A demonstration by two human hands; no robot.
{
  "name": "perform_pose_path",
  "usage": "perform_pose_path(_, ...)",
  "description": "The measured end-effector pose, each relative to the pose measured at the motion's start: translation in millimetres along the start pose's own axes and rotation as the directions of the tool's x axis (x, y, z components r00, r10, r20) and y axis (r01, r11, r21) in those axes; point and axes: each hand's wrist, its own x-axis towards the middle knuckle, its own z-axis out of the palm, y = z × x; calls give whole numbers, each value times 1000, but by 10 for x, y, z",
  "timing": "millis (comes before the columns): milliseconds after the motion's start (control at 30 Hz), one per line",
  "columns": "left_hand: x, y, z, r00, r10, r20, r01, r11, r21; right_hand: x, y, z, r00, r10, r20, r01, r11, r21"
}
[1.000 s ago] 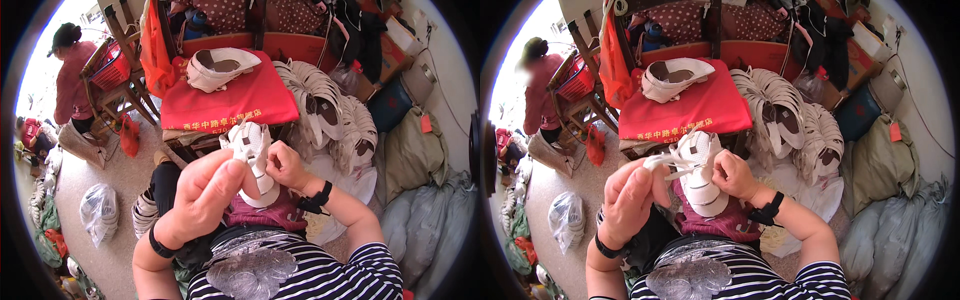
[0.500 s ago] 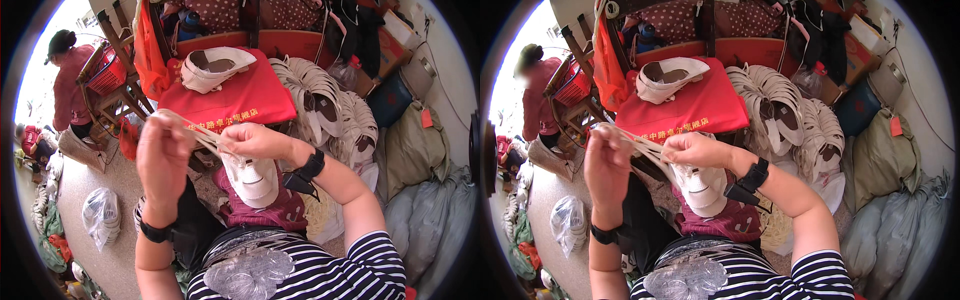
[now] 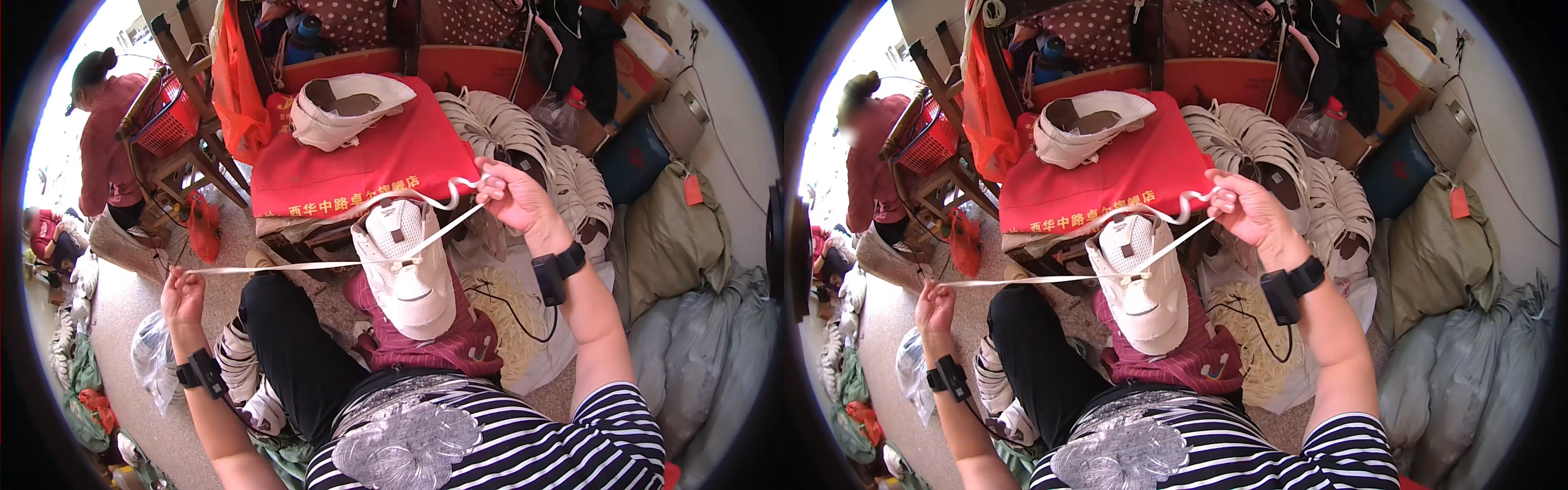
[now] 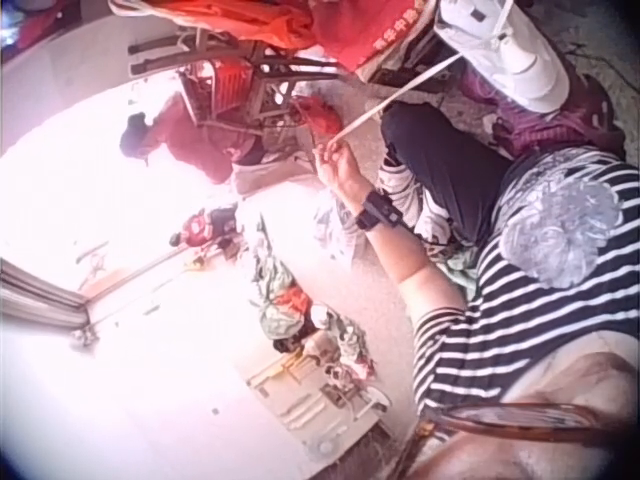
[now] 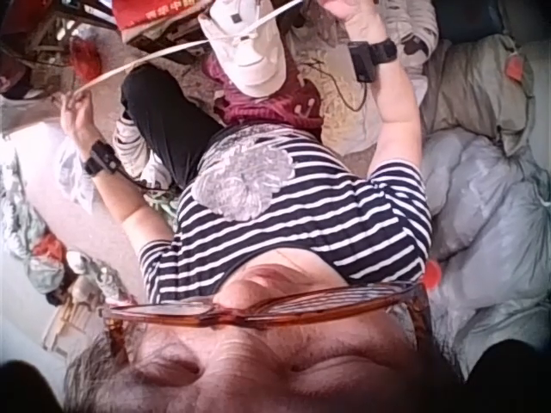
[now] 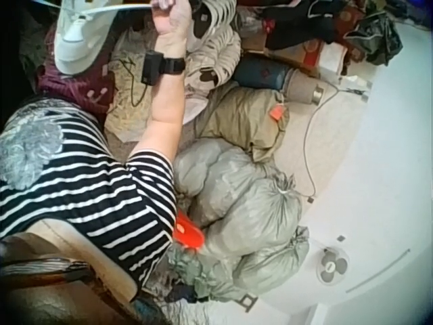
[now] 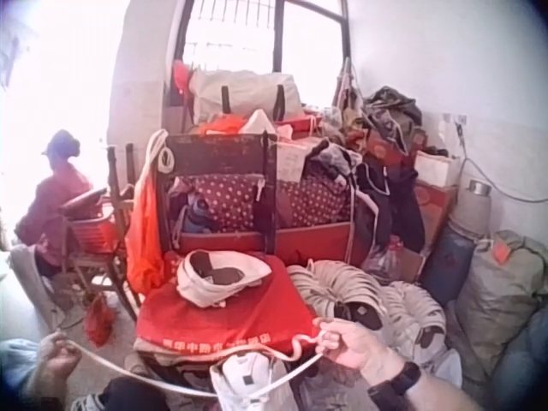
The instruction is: Insert and thread laces through the eyelets of a shoe upper.
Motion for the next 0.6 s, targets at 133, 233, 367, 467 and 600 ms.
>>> perform_pose_path(133, 118, 137, -290, 936, 0, -351, -41, 993, -109, -132, -131, -347, 993, 15, -119, -9, 998, 55)
perform_pose_path(233, 119, 655, -690, 856, 173, -487, -94, 979, 182, -286, -548, -746, 926, -85, -368, 137, 983, 119)
perform_pose_path(367, -81, 1438, -876, 823, 261, -504, -376, 916, -139, -766, -1178, -1863, 744, -172, -646, 300, 949, 93)
perform_pose_path(467, -136, 1547, -974, 892, 404, -205, -368, 910, 190, -1167, -1318, -2811, 527, -325, -786, 314, 933, -175)
perform_pose_path(600, -43, -458, 447, 888, 457, -57, -269, 615, 742, -1368, -771, -3149, 473, -413, -778, 15, 887, -462)
